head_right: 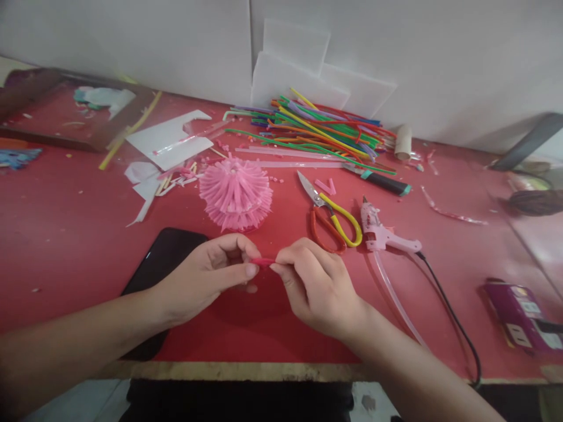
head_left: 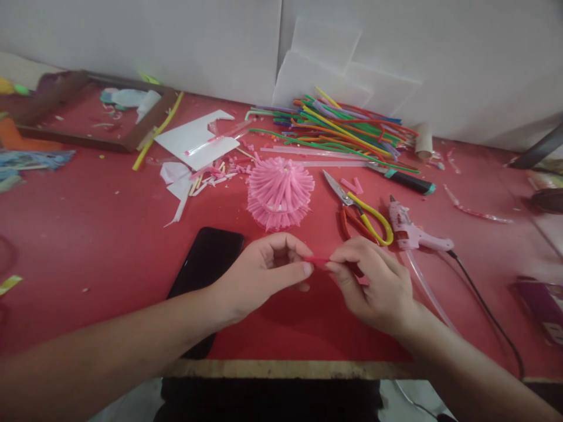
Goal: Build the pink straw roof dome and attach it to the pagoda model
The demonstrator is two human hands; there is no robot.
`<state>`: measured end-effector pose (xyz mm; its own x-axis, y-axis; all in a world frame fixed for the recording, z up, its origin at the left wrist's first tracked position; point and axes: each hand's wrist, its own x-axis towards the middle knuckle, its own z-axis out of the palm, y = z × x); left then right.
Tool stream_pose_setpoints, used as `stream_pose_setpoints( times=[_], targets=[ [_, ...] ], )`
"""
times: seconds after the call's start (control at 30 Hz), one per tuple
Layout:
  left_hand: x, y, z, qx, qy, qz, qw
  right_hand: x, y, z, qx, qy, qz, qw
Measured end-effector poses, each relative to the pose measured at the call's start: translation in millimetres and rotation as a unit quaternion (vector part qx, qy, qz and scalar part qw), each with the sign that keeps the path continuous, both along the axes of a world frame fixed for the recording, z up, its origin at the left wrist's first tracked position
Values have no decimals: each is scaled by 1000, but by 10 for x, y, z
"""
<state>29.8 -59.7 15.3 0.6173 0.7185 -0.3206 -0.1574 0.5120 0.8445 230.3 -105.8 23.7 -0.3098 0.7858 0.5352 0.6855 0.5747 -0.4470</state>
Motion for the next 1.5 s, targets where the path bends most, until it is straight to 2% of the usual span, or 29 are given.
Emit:
stream_pose_setpoints(
  times=[0.13, 0.27, 0.37, 0.5, 0.67, 0.77, 0.83, 1.0, 1.2, 1.3, 1.37, 1.5],
  targets=[
    [8, 13, -6, -11, -27, 9, 1000, 14, 7, 4, 8, -15, -17, 1000],
    [17, 18, 3, 35, -57, -24, 997, -9, -26, -34, 0, -10, 3, 1000],
    [10, 10, 3, 87, -15, -34, 996, -49, -55, -66, -28, 20, 31, 999],
    [-4, -7, -8, 114, 45, -17, 992, -70, -56, -63, -35, 35, 41, 998],
    [-5, -9, 0, 135, 56, -4, 989, -10, -24, 29, 15, 11, -14, 1000],
    [-7, 6, 11, 115, 56, -6, 992, 22, -9, 83, 31, 9, -56, 998],
    [-9, 16, 12, 95, 43, -3, 995, 31, -1, 98, 33, 5, -58, 998],
    [-22, -1, -10, 95, 48, -4, 994, 66, 9, 98, 37, -17, -49, 998],
    [-46, -49, -4, 223, 146, -59, 962, 86, 19, 49, 23, -86, 22, 996],
    [-39, -31, 26, 293, 170, -114, 934, 22, 22, -10, -9, -61, 62, 996],
    [-31, -18, 39, 300, 181, -118, 929, -17, 20, -42, -29, -27, 64, 997],
    [-17, -18, 37, 260, 204, -75, 941, -32, 8, -54, -58, -7, 42, 997]
  ],
)
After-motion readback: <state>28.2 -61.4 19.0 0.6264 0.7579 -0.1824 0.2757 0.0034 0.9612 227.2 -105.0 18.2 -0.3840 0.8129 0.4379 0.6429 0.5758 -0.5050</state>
